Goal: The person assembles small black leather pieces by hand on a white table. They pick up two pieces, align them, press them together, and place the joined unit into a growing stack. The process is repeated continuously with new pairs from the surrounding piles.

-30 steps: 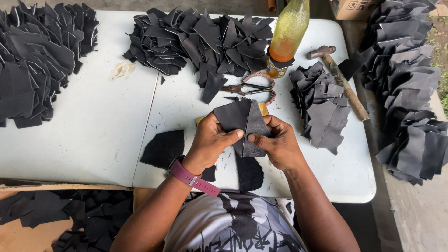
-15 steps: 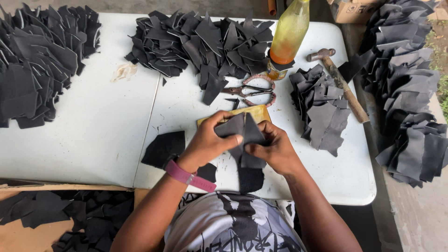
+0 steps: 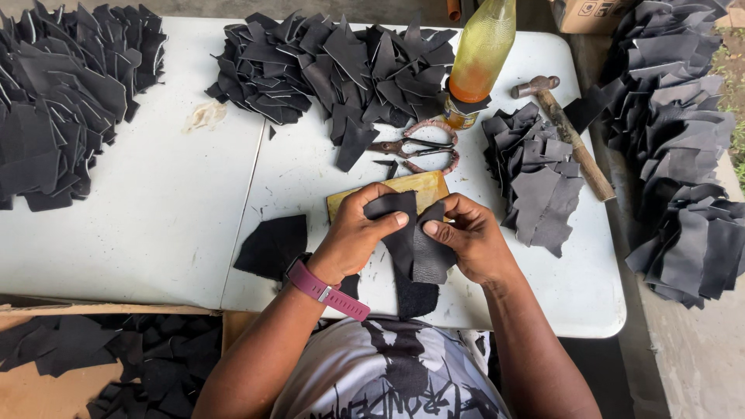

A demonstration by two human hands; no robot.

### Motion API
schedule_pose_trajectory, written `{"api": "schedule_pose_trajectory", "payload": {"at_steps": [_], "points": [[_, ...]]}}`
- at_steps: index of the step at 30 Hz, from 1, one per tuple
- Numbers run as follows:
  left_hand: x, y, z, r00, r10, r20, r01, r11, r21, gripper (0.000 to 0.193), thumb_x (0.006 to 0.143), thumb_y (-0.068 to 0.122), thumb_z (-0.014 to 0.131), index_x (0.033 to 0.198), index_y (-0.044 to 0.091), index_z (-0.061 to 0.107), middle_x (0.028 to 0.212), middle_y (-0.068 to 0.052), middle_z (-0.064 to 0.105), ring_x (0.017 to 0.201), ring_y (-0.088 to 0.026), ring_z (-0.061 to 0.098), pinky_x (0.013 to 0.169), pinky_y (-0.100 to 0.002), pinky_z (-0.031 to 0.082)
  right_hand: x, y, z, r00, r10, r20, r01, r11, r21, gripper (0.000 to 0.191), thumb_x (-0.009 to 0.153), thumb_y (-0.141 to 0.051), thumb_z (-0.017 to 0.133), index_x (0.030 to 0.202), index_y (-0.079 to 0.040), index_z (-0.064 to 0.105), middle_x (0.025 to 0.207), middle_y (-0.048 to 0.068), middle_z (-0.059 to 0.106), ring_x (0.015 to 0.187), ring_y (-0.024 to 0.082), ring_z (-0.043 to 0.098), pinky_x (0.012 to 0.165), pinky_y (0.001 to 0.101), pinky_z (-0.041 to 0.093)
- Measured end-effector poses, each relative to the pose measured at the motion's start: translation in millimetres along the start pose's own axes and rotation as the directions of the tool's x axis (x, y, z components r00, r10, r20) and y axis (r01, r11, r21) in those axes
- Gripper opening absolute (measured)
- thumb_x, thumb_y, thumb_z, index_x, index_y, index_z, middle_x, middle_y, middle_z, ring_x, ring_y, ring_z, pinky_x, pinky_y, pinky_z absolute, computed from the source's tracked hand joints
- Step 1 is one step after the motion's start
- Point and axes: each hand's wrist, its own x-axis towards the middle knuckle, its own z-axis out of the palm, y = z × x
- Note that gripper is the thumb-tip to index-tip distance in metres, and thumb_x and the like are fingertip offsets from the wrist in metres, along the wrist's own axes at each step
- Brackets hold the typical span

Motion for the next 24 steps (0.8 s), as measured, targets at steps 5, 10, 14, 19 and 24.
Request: {"api": "schedule_pose_trajectory", "payload": {"at_steps": [5, 10, 14, 19, 24], "points": [[-3.0, -0.6, -0.6, 0.997, 0.081, 0.016, -0.082, 0.984, 0.155, 0.027, 0.087, 0.001, 0.078, 0.109, -0.001, 0.064, 0.101, -0.003, 0.068, 0.093, -0.008, 0.063, 0.084, -0.026, 0.057, 0.4, -2.2, 2.5, 0.999, -0.048, -0.007, 0.047, 0.994, -0.103, 0.017, 0.089, 0.004, 0.073, 0.105, 0.002, 0.067, 0.096, 0.008, 0.074, 0.086, 0.011, 0.067, 0.077, 0.0242, 0.055], [-0.4, -5.5, 3.2, 0.996, 0.074, -0.04, -0.074, 0.997, 0.002, 0.028, 0.087, 0.0, 0.076, 0.112, -0.003, 0.063, 0.102, -0.005, 0.07, 0.093, -0.009, 0.065, 0.085, -0.027, 0.057, -0.8, 3.5, 5.2, 0.993, -0.094, -0.065, 0.092, 0.995, -0.033, 0.014, 0.09, 0.005, 0.074, 0.101, 0.002, 0.065, 0.091, 0.008, 0.073, 0.079, 0.01, 0.067, 0.071, 0.0233, 0.055], [0.8, -9.1, 5.8, 0.995, 0.056, -0.076, -0.07, 0.979, -0.191, 0.028, 0.088, -0.001, 0.074, 0.114, -0.002, 0.063, 0.104, -0.005, 0.07, 0.094, -0.009, 0.066, 0.089, -0.025, 0.056, -0.3, 5.4, 7.1, 0.989, -0.122, -0.088, 0.119, 0.992, -0.03, 0.014, 0.091, 0.004, 0.074, 0.101, 0.002, 0.066, 0.089, 0.006, 0.072, 0.077, 0.009, 0.065, 0.07, 0.0222, 0.054], [-4.1, -4.8, 8.2, 0.985, 0.139, -0.099, -0.134, 0.99, 0.049, 0.027, 0.089, 0.001, 0.074, 0.113, -0.001, 0.062, 0.102, -0.005, 0.07, 0.09, -0.007, 0.066, 0.082, -0.023, 0.057, -1.5, 0.7, 15.6, 0.98, -0.135, -0.148, 0.104, 0.974, -0.2, 0.013, 0.089, 0.003, 0.075, 0.1, 0.002, 0.068, 0.087, 0.005, 0.072, 0.075, 0.007, 0.065, 0.069, 0.0214, 0.054], [-5.1, 5.1, 12.4, 0.979, 0.147, -0.137, -0.125, 0.979, 0.16, 0.027, 0.087, 0.003, 0.075, 0.11, 0.001, 0.062, 0.097, -0.004, 0.07, 0.084, -0.006, 0.067, 0.075, -0.022, 0.058, -3.2, -1.6, 21.9, 0.968, -0.194, -0.157, 0.148, 0.953, -0.265, 0.011, 0.088, 0.002, 0.076, 0.097, 0.001, 0.07, 0.086, 0.003, 0.072, 0.075, 0.006, 0.064, 0.069, 0.0205, 0.054]]}}
